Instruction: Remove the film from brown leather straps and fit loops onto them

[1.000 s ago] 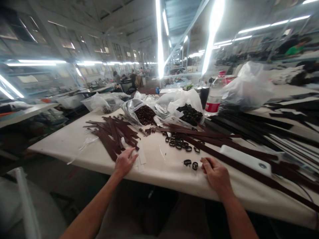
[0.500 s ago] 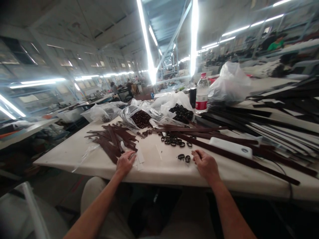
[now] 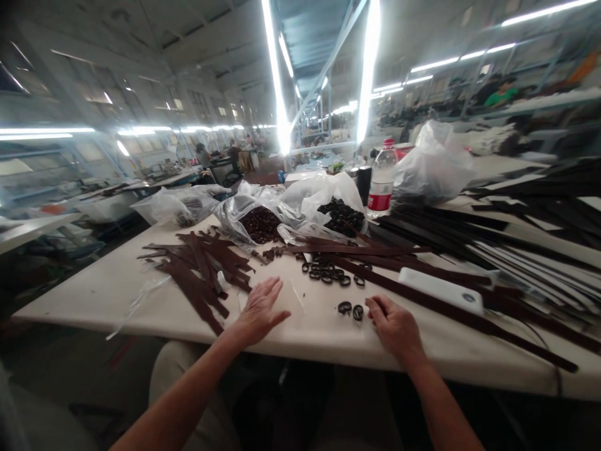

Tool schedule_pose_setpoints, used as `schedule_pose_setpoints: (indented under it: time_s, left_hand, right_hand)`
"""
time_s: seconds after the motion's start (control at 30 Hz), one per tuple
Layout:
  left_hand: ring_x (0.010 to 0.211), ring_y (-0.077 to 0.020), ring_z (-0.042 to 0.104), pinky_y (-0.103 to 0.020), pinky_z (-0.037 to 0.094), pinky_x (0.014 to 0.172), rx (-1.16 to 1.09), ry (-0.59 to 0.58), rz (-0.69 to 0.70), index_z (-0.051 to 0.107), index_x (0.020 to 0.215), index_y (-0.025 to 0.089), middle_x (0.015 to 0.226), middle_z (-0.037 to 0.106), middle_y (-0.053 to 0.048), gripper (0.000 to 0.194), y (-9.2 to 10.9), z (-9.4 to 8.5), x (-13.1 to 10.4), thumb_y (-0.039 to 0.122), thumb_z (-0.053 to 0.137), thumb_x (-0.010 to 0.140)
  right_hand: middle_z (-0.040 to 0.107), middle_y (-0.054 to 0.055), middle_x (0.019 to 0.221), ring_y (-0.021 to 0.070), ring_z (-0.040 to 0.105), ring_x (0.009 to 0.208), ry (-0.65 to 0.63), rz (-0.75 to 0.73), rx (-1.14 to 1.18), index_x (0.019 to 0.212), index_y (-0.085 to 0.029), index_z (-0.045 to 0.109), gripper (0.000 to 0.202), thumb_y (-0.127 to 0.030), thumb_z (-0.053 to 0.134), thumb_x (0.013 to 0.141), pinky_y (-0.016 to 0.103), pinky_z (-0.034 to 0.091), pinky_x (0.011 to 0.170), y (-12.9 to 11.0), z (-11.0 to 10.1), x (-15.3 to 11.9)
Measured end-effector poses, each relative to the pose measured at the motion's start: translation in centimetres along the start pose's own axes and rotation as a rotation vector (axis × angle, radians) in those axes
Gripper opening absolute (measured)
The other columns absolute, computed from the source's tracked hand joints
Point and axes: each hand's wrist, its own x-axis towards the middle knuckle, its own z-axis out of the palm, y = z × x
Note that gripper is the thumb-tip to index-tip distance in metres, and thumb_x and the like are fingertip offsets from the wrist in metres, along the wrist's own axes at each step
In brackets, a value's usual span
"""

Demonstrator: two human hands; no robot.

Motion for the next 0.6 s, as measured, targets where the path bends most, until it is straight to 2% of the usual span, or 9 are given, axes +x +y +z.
schedule_pose_setpoints:
  time_s: [0.13, 0.23, 0.33, 0.4, 0.5, 0.53, 0.6]
  left_hand:
    - [0.149, -0.0323, 0.024, -0.05, 0.018, 0.121, -0.053, -0.248, 0.071, 0.034, 0.151, 0.01, 0.159, 0.029, -0.022, 0.093, 2.3, 1.4, 0.5, 0.07, 0.053, 0.083]
    - [0.149, -0.0323, 0.023, -0.05, 0.018, 0.122, -0.086, -0.261, 0.084, 0.033, 0.152, 0.012, 0.16, 0.027, -0.021, 0.095, 2.1, 2.3, 0.1, 0.071, 0.054, 0.081]
    - [0.145, -0.0342, 0.033, -0.055, 0.024, 0.119, -0.094, -0.114, 0.074, 0.041, 0.148, 0.015, 0.156, 0.036, -0.021, 0.088, 1.5, 2.2, 0.4, 0.068, 0.06, 0.08]
    - [0.138, -0.0339, 0.045, -0.057, 0.029, 0.116, -0.114, 0.077, 0.102, 0.049, 0.142, 0.017, 0.148, 0.049, -0.02, 0.076, 1.1, 1.7, 0.9, 0.059, 0.065, 0.081]
    - [0.103, -0.0227, 0.069, -0.053, 0.037, 0.112, -0.214, 0.361, 0.174, 0.068, 0.111, 0.023, 0.108, 0.075, -0.009, 0.024, 0.7, 0.9, 1.2, 0.036, 0.061, 0.092]
    - [0.088, -0.0183, 0.071, -0.05, 0.041, 0.109, -0.259, 0.416, 0.195, 0.071, 0.098, 0.024, 0.092, 0.077, -0.004, 0.014, 0.5, 0.7, 1.1, 0.029, 0.058, 0.094]
    - [0.067, -0.0133, 0.069, -0.044, 0.048, 0.103, -0.344, 0.463, 0.235, 0.07, 0.084, 0.024, 0.073, 0.074, 0.002, 0.015, 0.2, 0.5, 0.7, 0.023, 0.058, 0.093]
  right_hand:
    - [0.071, 0.003, 0.063, 0.0226, 0.066, 0.057, 0.014, -0.019, -0.055, 0.078, -0.024, 0.067, 0.041, -0.06, 0.048, 0.084, 0.031, 0.048, 0.059, 0.1, -0.1, -0.2]
    - [0.07, 0.002, 0.062, 0.023, 0.067, 0.058, 0.016, -0.028, -0.068, 0.077, -0.025, 0.066, 0.04, -0.06, 0.049, 0.083, 0.031, 0.049, 0.06, 0.2, -0.1, -0.4]
    - [0.07, 0.002, 0.061, 0.0231, 0.066, 0.057, 0.017, -0.014, -0.064, 0.078, -0.025, 0.066, 0.04, -0.06, 0.049, 0.084, 0.03, 0.049, 0.058, 0.4, 0.0, -0.4]
    - [0.07, 0.003, 0.061, 0.0231, 0.066, 0.057, 0.017, -0.001, -0.069, 0.079, -0.025, 0.066, 0.039, -0.059, 0.049, 0.084, 0.03, 0.049, 0.058, 0.5, 0.0, -0.4]
    - [0.069, 0.002, 0.062, 0.0227, 0.066, 0.059, 0.019, -0.01, -0.096, 0.079, -0.024, 0.065, 0.038, -0.057, 0.048, 0.087, 0.03, 0.049, 0.061, 0.4, 0.1, -0.7]
    - [0.069, 0.002, 0.063, 0.0225, 0.066, 0.06, 0.019, -0.023, -0.109, 0.079, -0.024, 0.064, 0.038, -0.056, 0.047, 0.089, 0.03, 0.049, 0.062, 0.3, 0.1, -0.8]
    - [0.068, 0.002, 0.063, 0.022, 0.065, 0.061, 0.013, -0.044, -0.137, 0.078, -0.024, 0.063, 0.038, -0.055, 0.045, 0.092, 0.03, 0.049, 0.063, -0.1, 0.0, -1.1]
